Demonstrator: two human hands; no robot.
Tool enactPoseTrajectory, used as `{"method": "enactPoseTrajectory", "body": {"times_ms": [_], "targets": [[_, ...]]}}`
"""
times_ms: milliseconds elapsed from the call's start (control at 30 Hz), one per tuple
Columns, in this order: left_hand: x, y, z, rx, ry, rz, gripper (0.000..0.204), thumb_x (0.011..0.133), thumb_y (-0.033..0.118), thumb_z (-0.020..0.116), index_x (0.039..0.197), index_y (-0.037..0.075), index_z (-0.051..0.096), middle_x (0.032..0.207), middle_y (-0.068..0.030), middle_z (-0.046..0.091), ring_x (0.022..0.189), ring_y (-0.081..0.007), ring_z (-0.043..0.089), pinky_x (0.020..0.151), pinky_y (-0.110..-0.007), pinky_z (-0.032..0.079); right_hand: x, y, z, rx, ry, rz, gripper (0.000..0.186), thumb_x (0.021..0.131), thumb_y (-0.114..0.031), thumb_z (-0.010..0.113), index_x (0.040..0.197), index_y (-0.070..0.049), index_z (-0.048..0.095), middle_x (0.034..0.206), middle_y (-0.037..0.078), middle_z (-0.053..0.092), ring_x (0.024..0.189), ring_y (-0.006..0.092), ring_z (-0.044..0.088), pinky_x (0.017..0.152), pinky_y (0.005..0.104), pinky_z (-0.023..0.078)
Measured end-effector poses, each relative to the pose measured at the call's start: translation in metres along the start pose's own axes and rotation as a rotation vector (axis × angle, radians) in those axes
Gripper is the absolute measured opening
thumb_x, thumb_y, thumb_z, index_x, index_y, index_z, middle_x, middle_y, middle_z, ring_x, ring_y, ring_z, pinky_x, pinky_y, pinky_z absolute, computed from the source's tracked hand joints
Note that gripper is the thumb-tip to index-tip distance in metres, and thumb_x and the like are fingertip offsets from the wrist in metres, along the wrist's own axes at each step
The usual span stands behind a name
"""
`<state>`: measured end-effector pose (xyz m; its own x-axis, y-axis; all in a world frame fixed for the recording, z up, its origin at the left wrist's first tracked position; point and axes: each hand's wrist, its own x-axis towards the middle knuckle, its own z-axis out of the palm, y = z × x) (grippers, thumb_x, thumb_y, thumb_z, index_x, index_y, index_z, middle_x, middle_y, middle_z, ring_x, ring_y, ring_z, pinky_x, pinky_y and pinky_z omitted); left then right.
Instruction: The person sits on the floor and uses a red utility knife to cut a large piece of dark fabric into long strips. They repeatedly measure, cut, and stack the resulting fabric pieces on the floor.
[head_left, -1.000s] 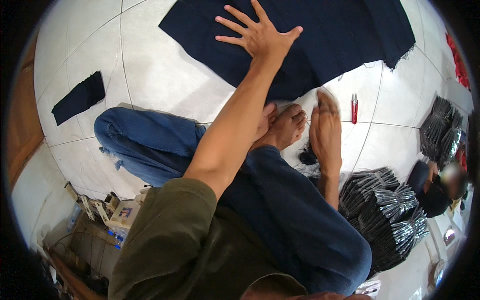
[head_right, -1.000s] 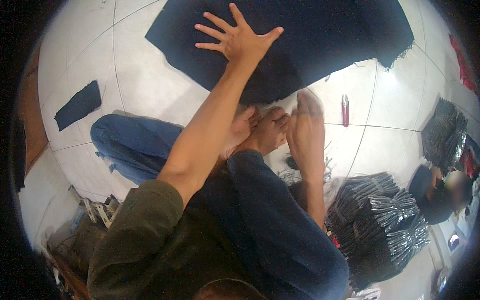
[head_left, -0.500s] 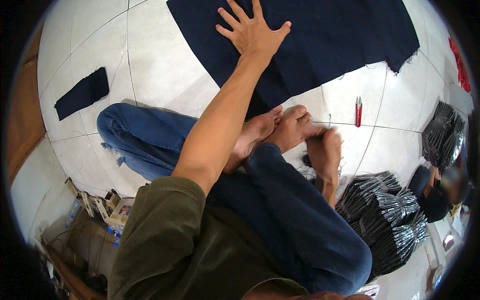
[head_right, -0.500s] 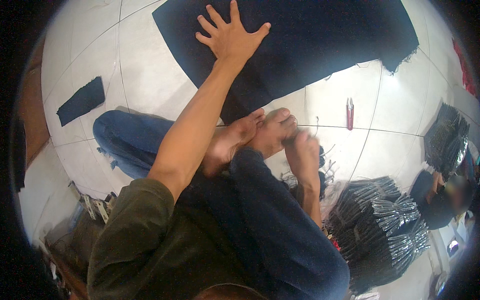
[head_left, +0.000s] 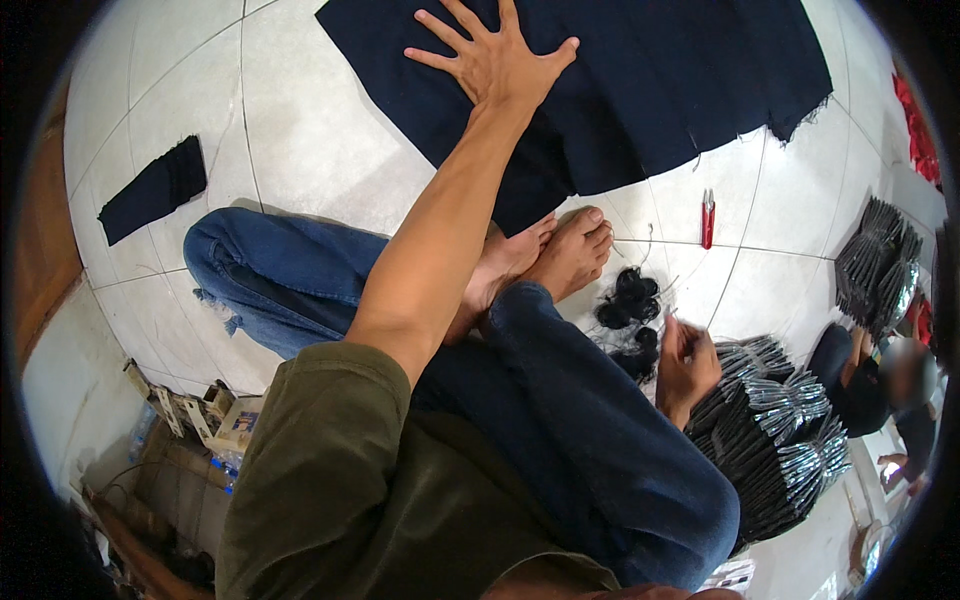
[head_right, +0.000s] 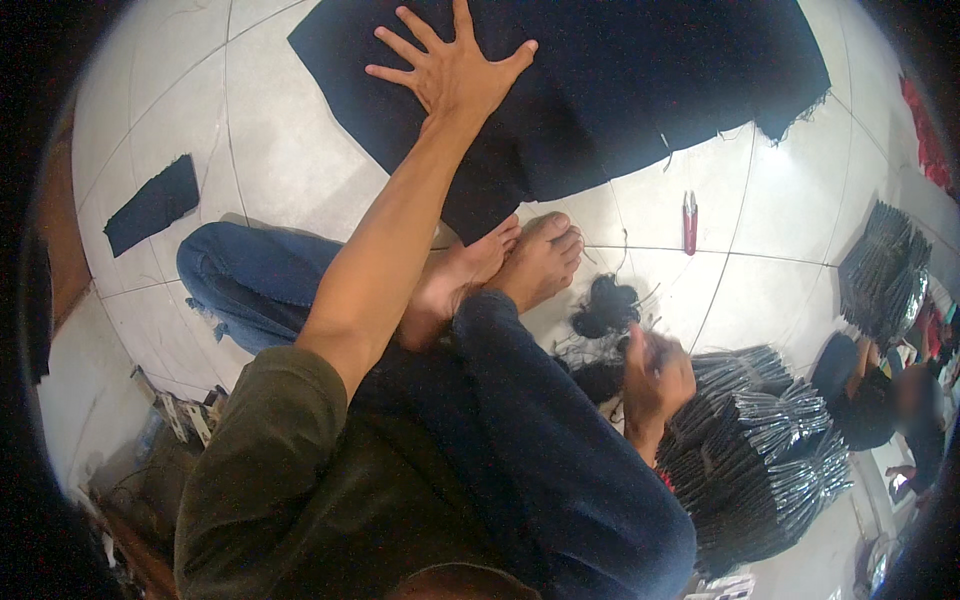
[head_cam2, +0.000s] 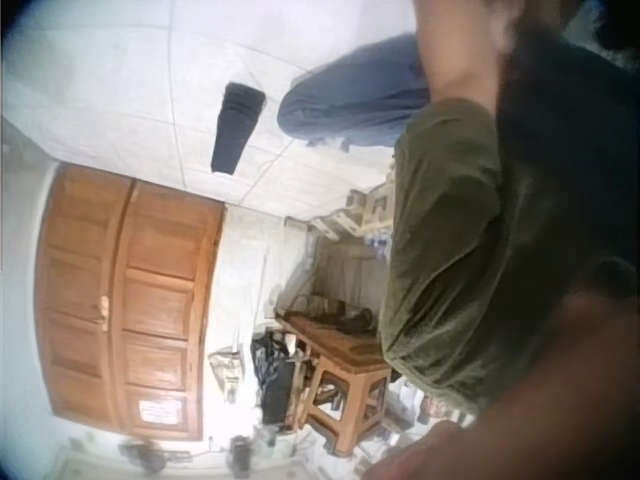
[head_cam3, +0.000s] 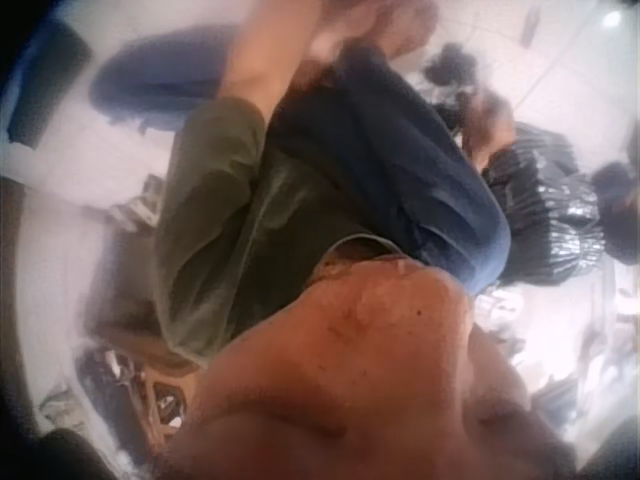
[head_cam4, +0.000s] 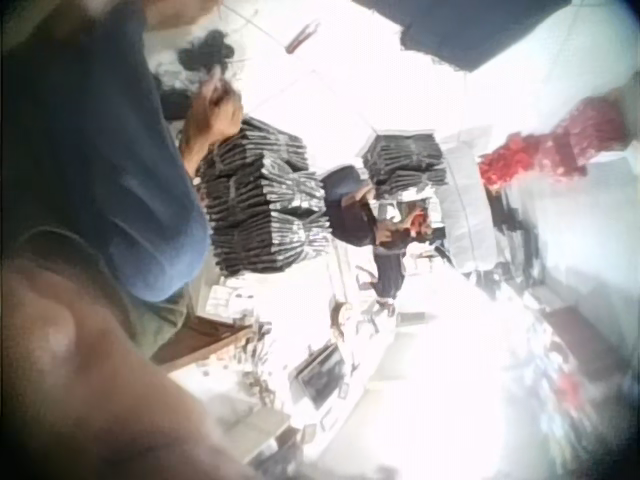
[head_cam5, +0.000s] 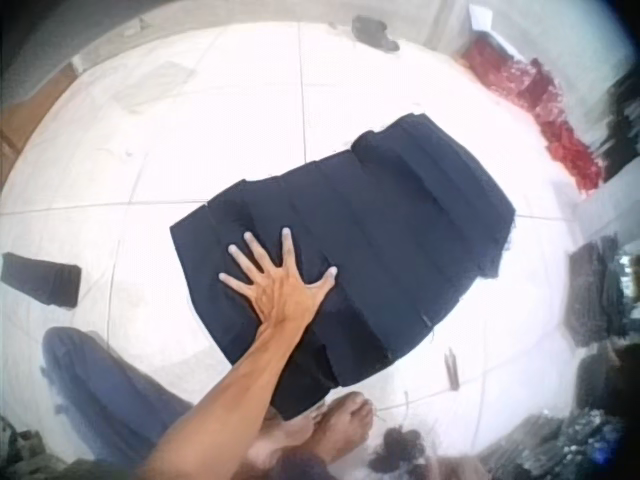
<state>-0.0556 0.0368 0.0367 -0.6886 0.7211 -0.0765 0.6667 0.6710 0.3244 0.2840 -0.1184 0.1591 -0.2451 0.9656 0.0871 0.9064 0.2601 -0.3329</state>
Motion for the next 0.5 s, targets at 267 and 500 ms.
{"method": "enactPoseTrajectory", "body": {"times_ms": [267,500], "targets": [[0.013,-0.026,0.058,-0.016,0.186,0.107,0.127,0.072,0.085,0.065,0.163,0.008,0.021,0.162,-0.0430,-0.005,0.147,-0.0643,-0.013,0.102,-0.086,-0.012,-0.011,-0.013,0.000,0.012,-0.074,0.202,0.021,0.082,-0.014,0.082,0.096,-0.001,0.076,0.089,0.016,0.076,0.069,0.0246,0.069,0.066,0.0336,0.054],[0.009,0.037,0.049,-0.155,0.091,-0.040,0.118,0.077,0.083,0.062,0.162,0.009,0.027,0.163,-0.0415,0.000,0.148,-0.0633,-0.011,0.105,-0.084,-0.008,0.062,-0.033,0.067,0.994,-1.097,0.299,0.048,0.099,-0.039,0.066,0.079,0.006,0.065,0.072,0.024,0.060,0.074,0.0393,0.063,0.071,0.0443,0.048]]}}
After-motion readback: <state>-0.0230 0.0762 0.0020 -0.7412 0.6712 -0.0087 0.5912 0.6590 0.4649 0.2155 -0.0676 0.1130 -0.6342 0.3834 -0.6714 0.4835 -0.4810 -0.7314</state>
